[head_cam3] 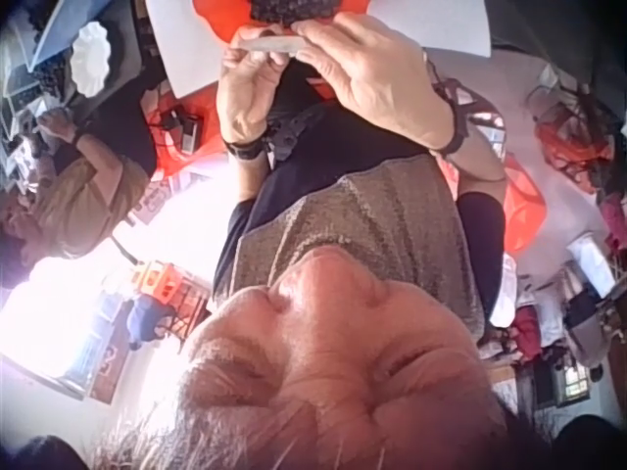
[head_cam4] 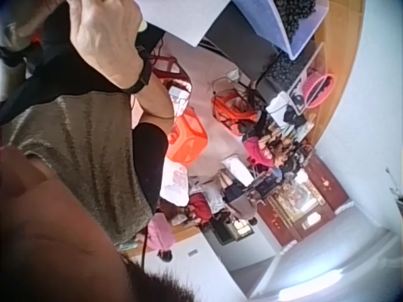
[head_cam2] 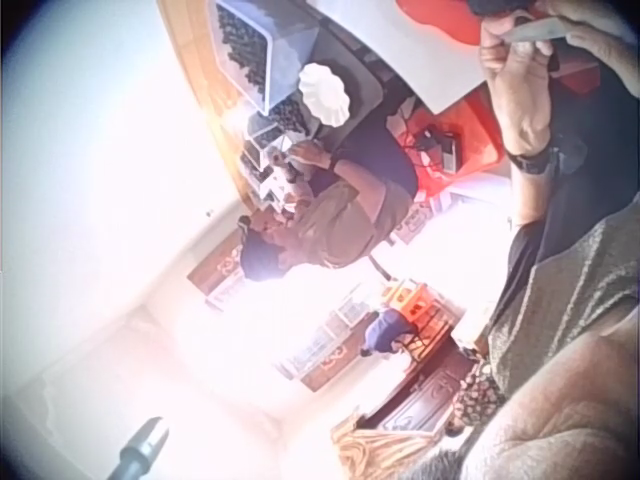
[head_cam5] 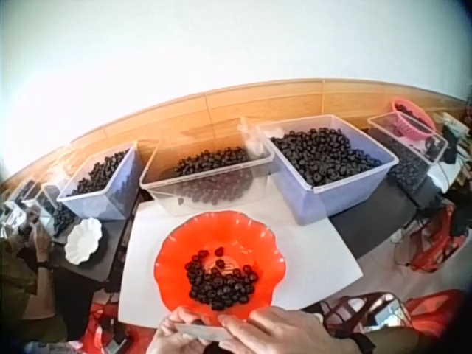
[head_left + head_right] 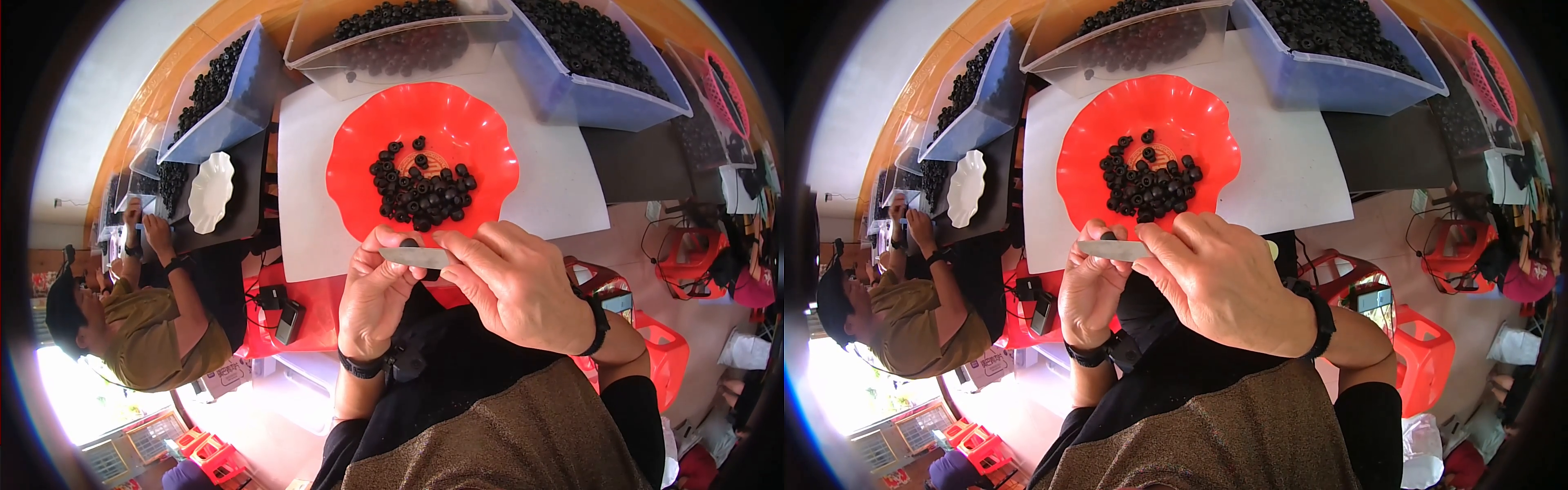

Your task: Manually pitting or prepping small dark fruits using a small knife.

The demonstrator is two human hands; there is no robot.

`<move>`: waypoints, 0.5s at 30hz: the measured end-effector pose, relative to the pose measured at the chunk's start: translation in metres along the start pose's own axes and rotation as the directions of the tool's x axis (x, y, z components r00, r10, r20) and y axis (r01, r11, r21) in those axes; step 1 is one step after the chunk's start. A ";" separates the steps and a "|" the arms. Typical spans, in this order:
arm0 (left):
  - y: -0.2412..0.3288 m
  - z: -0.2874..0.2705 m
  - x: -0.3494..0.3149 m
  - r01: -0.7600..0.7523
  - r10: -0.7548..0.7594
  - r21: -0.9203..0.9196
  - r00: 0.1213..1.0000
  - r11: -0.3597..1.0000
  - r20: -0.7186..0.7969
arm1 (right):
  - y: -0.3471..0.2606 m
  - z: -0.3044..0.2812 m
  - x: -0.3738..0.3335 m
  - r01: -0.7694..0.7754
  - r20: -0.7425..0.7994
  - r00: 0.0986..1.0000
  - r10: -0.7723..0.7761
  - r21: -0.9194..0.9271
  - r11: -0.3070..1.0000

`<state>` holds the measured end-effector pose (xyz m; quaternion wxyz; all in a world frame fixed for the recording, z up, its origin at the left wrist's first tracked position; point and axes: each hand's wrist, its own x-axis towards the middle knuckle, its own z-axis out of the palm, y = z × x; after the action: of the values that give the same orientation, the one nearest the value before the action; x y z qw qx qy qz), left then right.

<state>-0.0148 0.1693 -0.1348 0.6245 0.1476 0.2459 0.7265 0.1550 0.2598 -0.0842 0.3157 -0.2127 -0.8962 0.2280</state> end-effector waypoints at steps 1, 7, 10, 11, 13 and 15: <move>0.000 0.000 0.000 0.000 0.000 0.000 1.000 1.000 -0.001 | 0.001 0.001 0.000 0.000 0.000 1.000 0.000 0.001 1.000; 0.001 0.008 -0.004 -0.014 0.022 0.078 0.994 0.997 -0.109 | 0.014 0.008 -0.001 -0.036 0.025 0.999 0.035 0.041 0.999; 0.005 0.024 -0.010 0.001 -0.022 0.168 0.992 0.986 0.124 | 0.031 0.010 -0.001 -0.098 -0.084 0.993 0.088 -0.120 0.988; 0.006 0.023 -0.008 -0.007 -0.013 0.170 0.993 0.985 0.117 | 0.030 0.008 0.000 -0.090 -0.080 0.994 0.081 -0.113 0.990; 0.005 0.013 0.001 0.023 -0.026 0.103 0.999 0.994 0.024 | 0.025 0.001 0.001 -0.202 -0.070 0.973 0.218 0.186 0.961; 0.002 0.006 0.002 0.057 -0.060 0.085 0.998 0.995 0.032 | 0.024 -0.001 0.003 -0.270 -0.002 0.961 0.277 0.221 0.937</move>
<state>-0.0141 0.1717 -0.1288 0.6428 0.1790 0.2698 0.6942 0.1597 0.2809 -0.0950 0.3170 -0.3029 -0.8221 0.3631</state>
